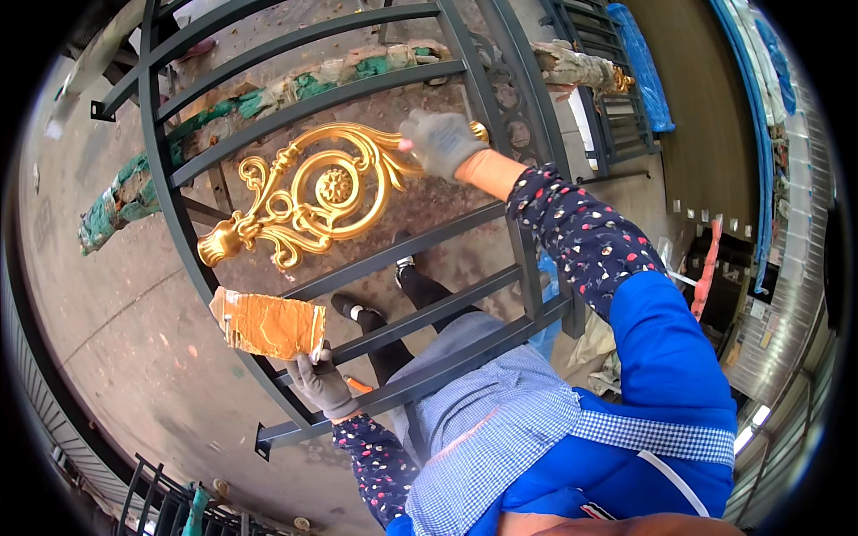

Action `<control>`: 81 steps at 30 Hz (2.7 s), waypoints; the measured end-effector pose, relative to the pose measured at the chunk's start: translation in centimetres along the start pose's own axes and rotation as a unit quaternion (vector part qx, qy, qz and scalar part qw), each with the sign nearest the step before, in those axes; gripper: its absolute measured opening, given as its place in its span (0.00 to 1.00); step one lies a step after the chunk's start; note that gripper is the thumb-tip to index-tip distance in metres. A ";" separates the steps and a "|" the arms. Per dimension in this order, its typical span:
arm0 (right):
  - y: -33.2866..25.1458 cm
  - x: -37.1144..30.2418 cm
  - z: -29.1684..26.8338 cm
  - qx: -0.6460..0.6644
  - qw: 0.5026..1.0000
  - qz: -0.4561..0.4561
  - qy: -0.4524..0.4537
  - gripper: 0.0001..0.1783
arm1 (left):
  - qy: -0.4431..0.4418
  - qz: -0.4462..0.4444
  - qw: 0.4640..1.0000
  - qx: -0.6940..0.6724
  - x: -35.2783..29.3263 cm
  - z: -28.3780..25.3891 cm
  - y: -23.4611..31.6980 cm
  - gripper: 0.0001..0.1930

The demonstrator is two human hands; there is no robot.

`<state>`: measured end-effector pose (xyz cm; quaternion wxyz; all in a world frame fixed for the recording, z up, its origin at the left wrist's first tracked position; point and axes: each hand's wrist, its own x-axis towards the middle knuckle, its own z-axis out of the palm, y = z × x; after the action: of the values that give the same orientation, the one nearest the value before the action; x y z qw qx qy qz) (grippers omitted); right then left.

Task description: The person applies gold leaf to an ornate metal gate using a small brush and a gold-leaf sheet. They repeatedly dab the brush onto the sheet and then onto the gate's decorative elements, working across multiple sections of the gate.

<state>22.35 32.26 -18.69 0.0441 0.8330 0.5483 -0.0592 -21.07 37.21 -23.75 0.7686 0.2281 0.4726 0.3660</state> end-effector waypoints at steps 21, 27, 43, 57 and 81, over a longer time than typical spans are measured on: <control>3.1 0.0 0.2 0.014 0.999 0.022 0.044 0.07 | -0.009 -0.001 1.000 -0.012 0.1 -0.4 -0.2 0.21; 1.7 -0.7 -0.6 0.089 0.995 -0.013 0.043 0.06 | -0.020 0.001 1.000 -0.016 0.4 -2.0 -0.8 0.21; -0.8 1.3 1.2 0.069 0.993 -0.080 -0.042 0.09 | 0.022 0.036 0.999 0.003 0.2 -1.0 -1.0 0.22; -3.8 5.6 0.9 0.099 0.995 -0.018 -0.013 0.11 | 0.029 0.057 0.998 0.016 0.1 -0.5 -1.1 0.22; -5.0 7.4 1.9 0.117 0.991 0.010 0.068 0.13 | 0.004 0.038 0.999 -0.031 0.1 -1.3 -1.2 0.21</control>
<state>20.57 40.64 -21.65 -0.0900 0.8401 0.5309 -0.0656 -21.82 36.58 -25.22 0.7588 0.2206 0.4555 0.4099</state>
